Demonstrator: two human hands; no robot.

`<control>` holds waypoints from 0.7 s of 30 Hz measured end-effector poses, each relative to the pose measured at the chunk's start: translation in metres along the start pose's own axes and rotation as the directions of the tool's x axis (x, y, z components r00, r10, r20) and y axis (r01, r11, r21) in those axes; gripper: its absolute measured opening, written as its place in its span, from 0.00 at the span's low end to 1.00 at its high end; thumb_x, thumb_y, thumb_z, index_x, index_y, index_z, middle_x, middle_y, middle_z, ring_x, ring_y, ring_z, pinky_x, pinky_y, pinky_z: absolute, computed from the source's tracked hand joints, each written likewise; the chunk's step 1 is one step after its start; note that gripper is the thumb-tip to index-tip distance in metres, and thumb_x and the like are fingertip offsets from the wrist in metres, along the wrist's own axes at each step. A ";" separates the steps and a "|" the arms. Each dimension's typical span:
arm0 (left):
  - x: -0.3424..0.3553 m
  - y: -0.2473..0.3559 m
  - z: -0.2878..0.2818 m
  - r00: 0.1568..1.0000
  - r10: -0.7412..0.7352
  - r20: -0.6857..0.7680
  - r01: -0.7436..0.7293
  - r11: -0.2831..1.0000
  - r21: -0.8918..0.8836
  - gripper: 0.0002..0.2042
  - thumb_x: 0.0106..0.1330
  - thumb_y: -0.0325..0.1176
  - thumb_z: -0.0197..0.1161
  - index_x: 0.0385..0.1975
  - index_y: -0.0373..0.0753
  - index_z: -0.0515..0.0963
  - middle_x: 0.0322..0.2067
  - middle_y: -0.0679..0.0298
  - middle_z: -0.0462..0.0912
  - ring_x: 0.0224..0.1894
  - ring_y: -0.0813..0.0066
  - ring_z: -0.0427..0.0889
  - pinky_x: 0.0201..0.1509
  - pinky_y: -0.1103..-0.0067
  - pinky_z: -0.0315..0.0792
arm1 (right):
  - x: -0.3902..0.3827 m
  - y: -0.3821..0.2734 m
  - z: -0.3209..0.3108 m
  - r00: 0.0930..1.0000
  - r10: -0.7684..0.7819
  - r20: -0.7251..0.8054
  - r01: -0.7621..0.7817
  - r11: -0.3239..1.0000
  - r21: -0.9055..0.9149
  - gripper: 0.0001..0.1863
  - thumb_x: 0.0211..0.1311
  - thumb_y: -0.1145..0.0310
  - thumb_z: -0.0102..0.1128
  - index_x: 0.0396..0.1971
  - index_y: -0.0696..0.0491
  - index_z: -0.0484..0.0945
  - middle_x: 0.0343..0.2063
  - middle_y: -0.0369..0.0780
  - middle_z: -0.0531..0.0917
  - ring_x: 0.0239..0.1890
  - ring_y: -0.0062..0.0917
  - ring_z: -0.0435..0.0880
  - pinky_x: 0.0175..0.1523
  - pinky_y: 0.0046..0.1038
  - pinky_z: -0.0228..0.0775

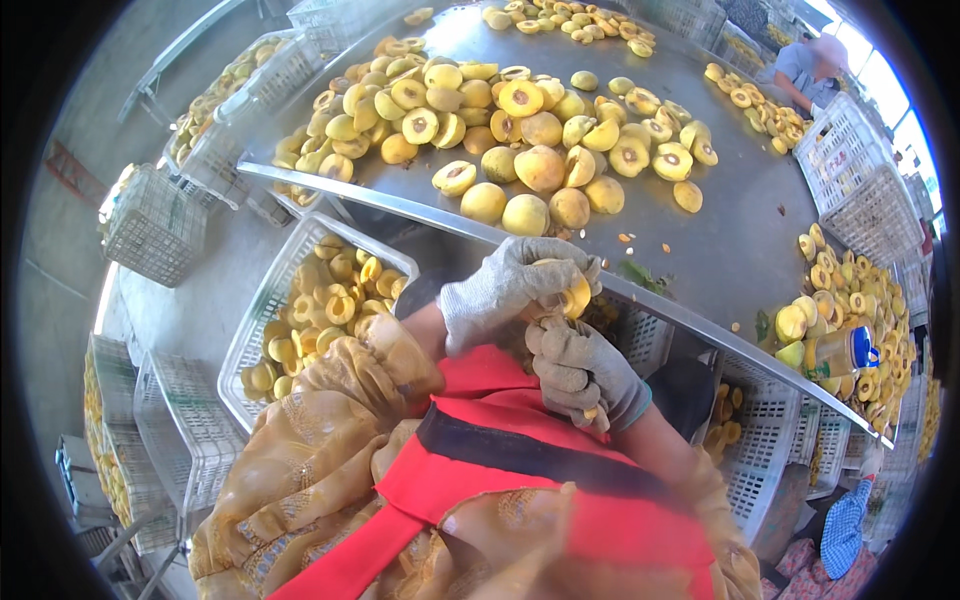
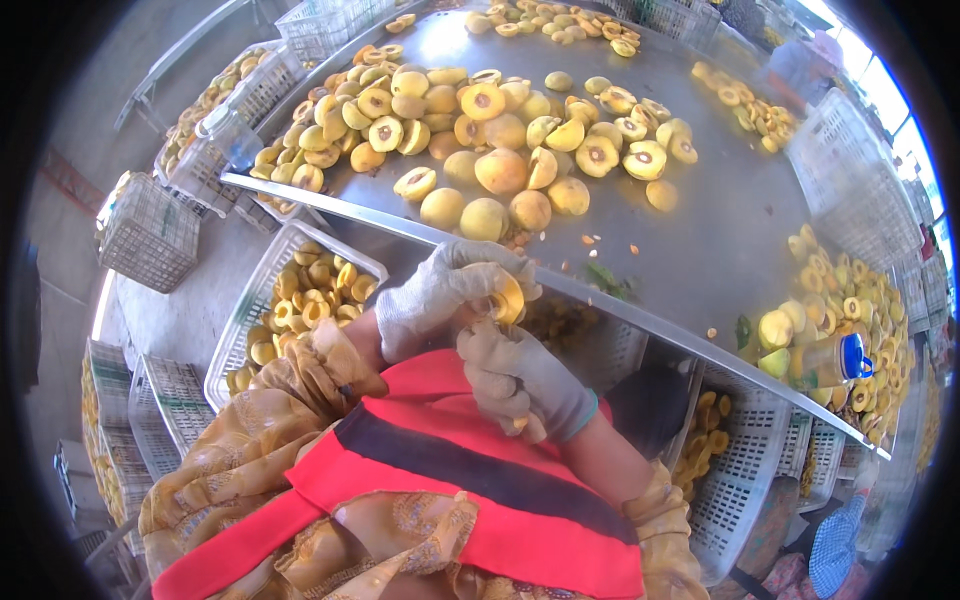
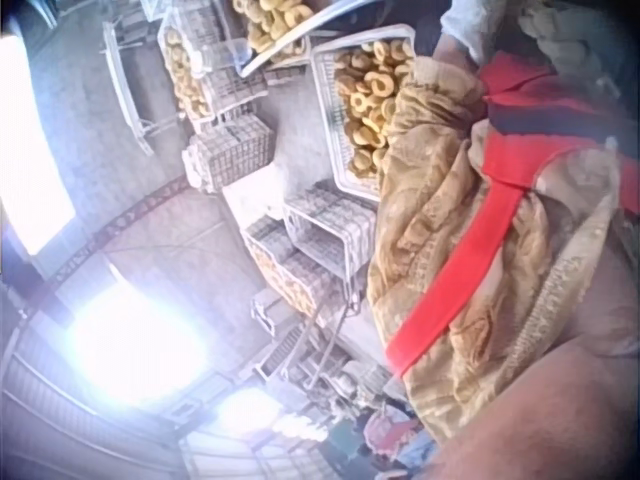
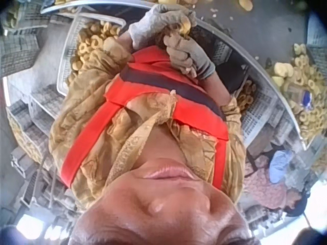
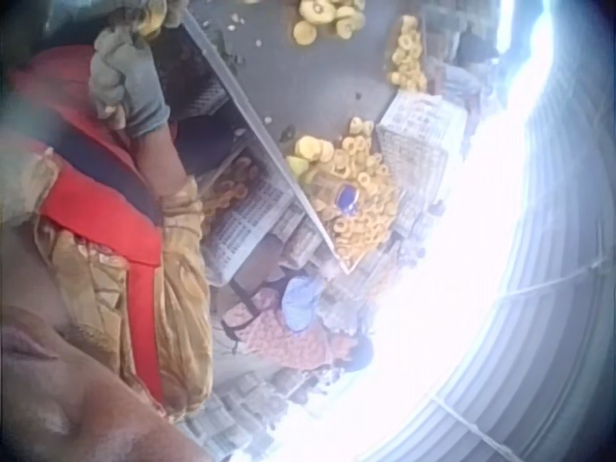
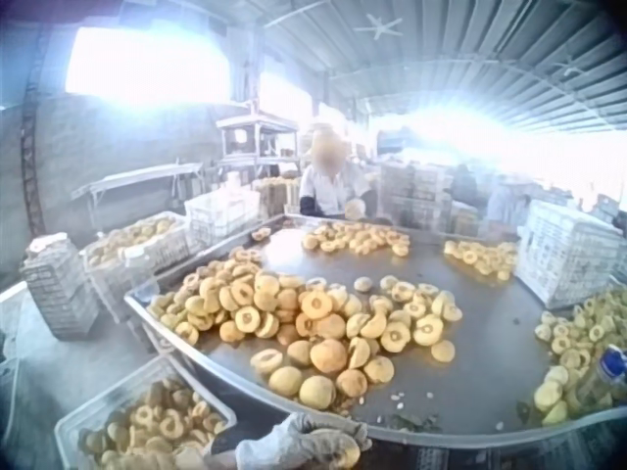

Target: The person uses a small metal tool to remove the pits from yellow mangoes on a metal table. They place the pitted mangoes into a white plastic basket and discard the pits into a container below.

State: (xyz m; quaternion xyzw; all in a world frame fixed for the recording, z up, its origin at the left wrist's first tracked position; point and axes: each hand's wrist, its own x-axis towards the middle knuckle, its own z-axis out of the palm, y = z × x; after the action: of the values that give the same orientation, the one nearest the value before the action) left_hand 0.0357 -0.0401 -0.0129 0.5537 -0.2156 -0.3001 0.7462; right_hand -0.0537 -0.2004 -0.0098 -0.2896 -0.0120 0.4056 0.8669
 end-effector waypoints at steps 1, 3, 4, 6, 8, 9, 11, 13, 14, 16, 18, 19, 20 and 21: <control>-0.001 -0.003 0.007 0.998 0.021 -0.063 -0.027 0.995 -0.093 0.19 0.66 0.43 0.61 0.46 0.32 0.78 0.43 0.60 0.82 0.43 0.73 0.81 0.47 0.79 0.74 | -0.001 0.000 -0.001 0.999 -0.015 0.029 0.016 1.000 -0.016 0.12 0.62 0.60 0.59 0.32 0.49 0.67 0.13 0.29 0.64 0.08 0.12 0.59 0.10 0.17 0.51; -0.007 -0.018 -0.002 0.948 0.223 -0.228 -0.194 0.970 0.144 0.21 0.68 0.44 0.58 0.51 0.31 0.74 0.43 0.58 0.81 0.42 0.72 0.81 0.49 0.76 0.75 | -0.005 0.000 -0.001 0.995 -0.044 0.086 0.047 0.998 -0.041 0.12 0.62 0.60 0.58 0.31 0.50 0.67 0.12 0.30 0.66 0.07 0.13 0.60 0.10 0.17 0.52; -0.019 0.001 -0.005 0.935 0.060 -0.348 -0.062 0.998 0.005 0.22 0.69 0.45 0.58 0.51 0.31 0.74 0.43 0.57 0.81 0.43 0.71 0.81 0.50 0.75 0.74 | -0.012 -0.001 -0.003 0.998 -0.037 0.047 0.040 0.997 -0.072 0.11 0.62 0.60 0.58 0.30 0.51 0.68 0.12 0.31 0.67 0.07 0.13 0.61 0.10 0.18 0.53; -0.051 0.035 -0.039 0.956 -0.112 -0.270 0.121 0.993 0.016 0.22 0.68 0.46 0.59 0.50 0.31 0.75 0.43 0.56 0.82 0.43 0.70 0.82 0.51 0.77 0.74 | -0.027 -0.005 -0.006 1.000 -0.024 -0.018 0.022 0.990 -0.138 0.12 0.62 0.61 0.58 0.28 0.52 0.68 0.12 0.32 0.68 0.06 0.15 0.62 0.10 0.18 0.54; -0.078 0.064 -0.087 0.938 -0.179 -0.299 0.340 0.652 0.678 0.23 0.63 0.48 0.64 0.47 0.33 0.79 0.43 0.58 0.84 0.45 0.70 0.82 0.52 0.76 0.75 | -0.040 -0.008 -0.012 0.978 0.030 -0.207 -0.087 0.959 -0.271 0.11 0.62 0.62 0.57 0.26 0.52 0.68 0.11 0.33 0.69 0.06 0.16 0.63 0.09 0.18 0.53; -0.078 0.070 -0.096 0.856 -0.126 -0.502 0.435 0.698 0.568 0.22 0.63 0.48 0.64 0.48 0.36 0.80 0.43 0.60 0.84 0.47 0.70 0.81 0.54 0.75 0.72 | -0.048 -0.006 -0.015 0.951 0.046 -0.304 -0.148 0.935 -0.323 0.12 0.62 0.62 0.57 0.25 0.52 0.68 0.11 0.34 0.70 0.05 0.17 0.63 0.09 0.18 0.53; -0.049 0.091 -0.105 0.683 0.198 -0.703 0.563 0.471 0.679 0.22 0.63 0.44 0.63 0.54 0.38 0.77 0.43 0.60 0.84 0.47 0.72 0.81 0.54 0.79 0.71 | -0.053 -0.005 -0.014 0.944 0.020 -0.328 -0.125 0.945 -0.303 0.11 0.61 0.64 0.56 0.24 0.53 0.68 0.12 0.34 0.70 0.07 0.17 0.64 0.11 0.19 0.55; -0.021 0.077 -0.154 0.688 0.274 -0.672 0.340 0.696 0.633 0.27 0.60 0.47 0.66 0.58 0.41 0.74 0.52 0.55 0.80 0.52 0.65 0.80 0.57 0.75 0.70 | -0.046 -0.008 -0.011 0.953 -0.021 -0.302 -0.076 0.949 -0.307 0.11 0.61 0.64 0.56 0.23 0.52 0.68 0.12 0.34 0.70 0.09 0.17 0.65 0.13 0.19 0.56; -0.002 0.072 -0.156 0.685 0.302 -0.663 0.421 0.579 0.698 0.31 0.60 0.49 0.67 0.60 0.39 0.71 0.53 0.52 0.79 0.53 0.62 0.79 0.58 0.74 0.70 | -0.041 -0.009 -0.013 0.957 -0.052 -0.285 -0.052 0.937 -0.345 0.10 0.60 0.65 0.56 0.23 0.52 0.68 0.13 0.34 0.70 0.10 0.16 0.65 0.14 0.19 0.56; 0.028 0.056 -0.176 0.750 0.222 -0.623 0.576 0.244 0.780 0.38 0.53 0.57 0.69 0.59 0.36 0.71 0.51 0.49 0.79 0.54 0.55 0.78 0.59 0.70 0.69 | -0.033 -0.012 -0.004 0.945 -0.070 -0.319 -0.061 0.921 -0.384 0.10 0.60 0.64 0.56 0.24 0.52 0.68 0.13 0.34 0.70 0.10 0.16 0.65 0.15 0.19 0.57; 0.053 0.038 -0.177 0.822 -0.083 -0.564 0.570 0.107 0.815 0.39 0.51 0.57 0.69 0.60 0.38 0.69 0.52 0.48 0.79 0.54 0.55 0.78 0.59 0.68 0.69 | -0.034 -0.010 -0.001 0.927 -0.100 -0.362 -0.061 0.912 -0.406 0.09 0.61 0.65 0.55 0.25 0.52 0.69 0.13 0.34 0.70 0.10 0.16 0.65 0.15 0.19 0.57; 0.058 0.036 -0.168 0.825 -0.087 -0.559 0.565 0.190 0.803 0.38 0.50 0.53 0.70 0.59 0.39 0.68 0.50 0.50 0.80 0.53 0.56 0.79 0.58 0.69 0.70 | -0.036 -0.009 0.000 0.914 -0.134 -0.384 -0.039 0.911 -0.410 0.09 0.61 0.66 0.54 0.25 0.52 0.68 0.13 0.34 0.70 0.10 0.16 0.65 0.15 0.19 0.58; 0.060 0.033 -0.159 0.802 0.010 -0.598 0.576 0.253 0.777 0.36 0.50 0.50 0.72 0.57 0.39 0.70 0.48 0.51 0.81 0.52 0.57 0.79 0.57 0.69 0.71 | -0.036 -0.008 0.000 0.901 -0.164 -0.402 -0.020 0.909 -0.416 0.08 0.61 0.67 0.54 0.25 0.52 0.68 0.13 0.34 0.70 0.10 0.17 0.66 0.15 0.19 0.58; 0.056 0.029 -0.152 0.759 0.099 -0.643 0.590 0.312 0.745 0.33 0.49 0.47 0.73 0.55 0.39 0.71 0.46 0.52 0.82 0.51 0.57 0.80 0.56 0.70 0.71 | -0.035 -0.005 -0.002 0.892 -0.186 -0.412 -0.002 0.909 -0.416 0.08 0.61 0.67 0.53 0.25 0.52 0.68 0.13 0.34 0.70 0.10 0.17 0.66 0.15 0.20 0.59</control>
State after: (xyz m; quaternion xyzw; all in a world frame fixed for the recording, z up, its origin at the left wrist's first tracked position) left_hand 0.1818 0.0335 -0.0304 0.9626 -0.0119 -0.0563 0.2647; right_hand -0.0734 -0.2285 -0.0014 -0.5466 0.0878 0.2751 0.7861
